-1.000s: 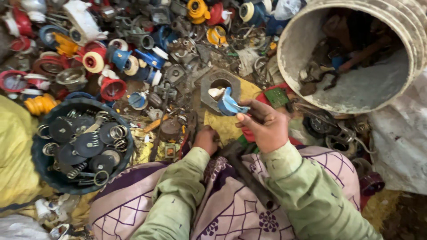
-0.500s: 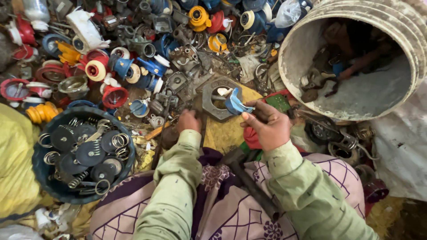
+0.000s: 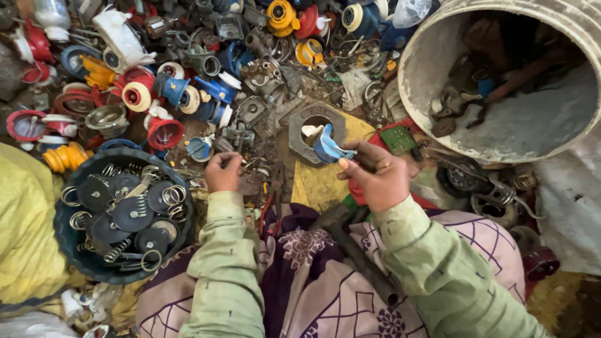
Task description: The person sits on the floor and disassembles small mechanical parts using a hammer and pliers. They repeatedly strike parts to separate components and place them into a nearby bucket.
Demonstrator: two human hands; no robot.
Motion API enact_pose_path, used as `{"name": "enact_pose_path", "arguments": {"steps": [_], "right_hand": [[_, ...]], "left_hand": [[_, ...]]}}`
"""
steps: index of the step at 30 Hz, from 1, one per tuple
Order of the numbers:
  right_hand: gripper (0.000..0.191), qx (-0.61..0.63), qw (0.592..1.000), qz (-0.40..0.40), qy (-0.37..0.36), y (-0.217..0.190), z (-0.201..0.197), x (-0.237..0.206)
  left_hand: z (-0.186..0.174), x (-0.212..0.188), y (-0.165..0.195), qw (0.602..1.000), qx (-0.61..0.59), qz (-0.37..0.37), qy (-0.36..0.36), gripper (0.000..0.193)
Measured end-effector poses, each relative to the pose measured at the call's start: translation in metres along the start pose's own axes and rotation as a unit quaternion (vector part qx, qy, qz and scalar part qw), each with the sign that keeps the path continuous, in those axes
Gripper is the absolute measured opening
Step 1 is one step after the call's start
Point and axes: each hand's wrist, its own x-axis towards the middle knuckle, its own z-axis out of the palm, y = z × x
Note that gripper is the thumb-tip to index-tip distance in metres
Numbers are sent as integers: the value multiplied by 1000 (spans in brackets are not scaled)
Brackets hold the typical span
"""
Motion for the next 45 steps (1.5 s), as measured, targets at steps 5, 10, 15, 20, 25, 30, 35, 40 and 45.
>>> {"name": "enact_pose_path", "arguments": {"steps": [5,10,15,20,25,30,35,40,45], "right_hand": [[36,-13,1000,7,1,2,3,-4],[35,-19,999,22,-12,3,4,-4],[35,-11,999,29,-9,4,7,-2],[35,-16,999,38,-9,-1,9,-5],[34,-16,999,22,-22,-5,11,-8],[35,-26,999,42,-16,-5,13,-9],[34,-16,999,48,-20,-1,14,-7],[34,-18,998,58,-21,4,13,-4],[34,-26,998,42,-28,14,8,0]], "left_hand": [[18,-16,15,945,237,222,-32,16],[43,-25,3,834,507,207,-73,12],[46,-17,-24,811,557,165,-63,16],[36,-7,-38,895,398,194,-62,9],[31,4,-29,996,-28,-48,-74,12],[51,-14,-22,871,430,213,-102,23],[67,-27,-21,831,511,194,-105,19],[54,-14,-30,942,275,173,-87,21],[6,12,-19,902,-406,-73,-129,21]]}}
